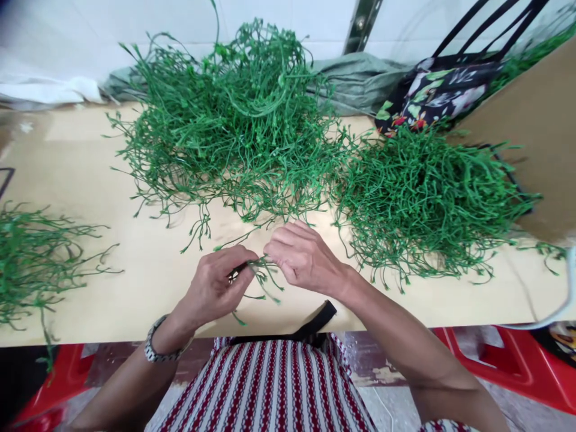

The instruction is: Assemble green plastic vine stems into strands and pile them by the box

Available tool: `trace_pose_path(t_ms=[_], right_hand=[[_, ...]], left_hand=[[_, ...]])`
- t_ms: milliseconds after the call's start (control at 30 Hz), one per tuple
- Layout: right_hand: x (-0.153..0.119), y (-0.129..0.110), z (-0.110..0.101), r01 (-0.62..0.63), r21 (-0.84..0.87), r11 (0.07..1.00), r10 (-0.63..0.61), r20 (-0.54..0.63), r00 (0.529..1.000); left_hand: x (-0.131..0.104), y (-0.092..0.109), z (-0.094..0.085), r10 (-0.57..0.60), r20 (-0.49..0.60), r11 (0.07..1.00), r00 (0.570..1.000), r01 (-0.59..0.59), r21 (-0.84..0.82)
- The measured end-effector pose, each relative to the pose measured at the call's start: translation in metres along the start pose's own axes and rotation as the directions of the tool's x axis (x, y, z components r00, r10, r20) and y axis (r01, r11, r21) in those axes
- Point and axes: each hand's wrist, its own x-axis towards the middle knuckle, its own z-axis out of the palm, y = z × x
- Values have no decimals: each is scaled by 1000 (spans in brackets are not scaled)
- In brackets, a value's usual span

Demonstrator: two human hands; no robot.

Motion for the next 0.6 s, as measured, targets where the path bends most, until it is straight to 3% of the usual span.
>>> trace_pose_path(t_ms=[100,167,267,333,433,500,600], right_hand=[[-5,13,-7,22,-173,985,-25,-16,1000],[-7,22,-15,-51,-213,976,30,-99,995],[-5,21,-22,-208,-3,978,206,-96,974],[-2,11,-19,-318,193,928,319,27,947],[1,-7,-4,-450,402,797,412,183,893],[1,-15,6,-477,474,740,443,191,876],[-1,-20,16,-481,497,722,504,98,858]], left_hand=[[-5,-1,-2,30,-44,999,999,-29,24],[-8,-2,-4,35,-67,997,997,-30,67],[-9,-2,-3,100,-77,984,992,-87,158],[-7,-2,1,138,-84,967,987,-116,229],[-3,-3,7,119,-133,943,984,-70,325],[-2,-3,11,110,-159,929,981,-44,368],[-3,-3,15,97,-158,933,983,-35,357]])
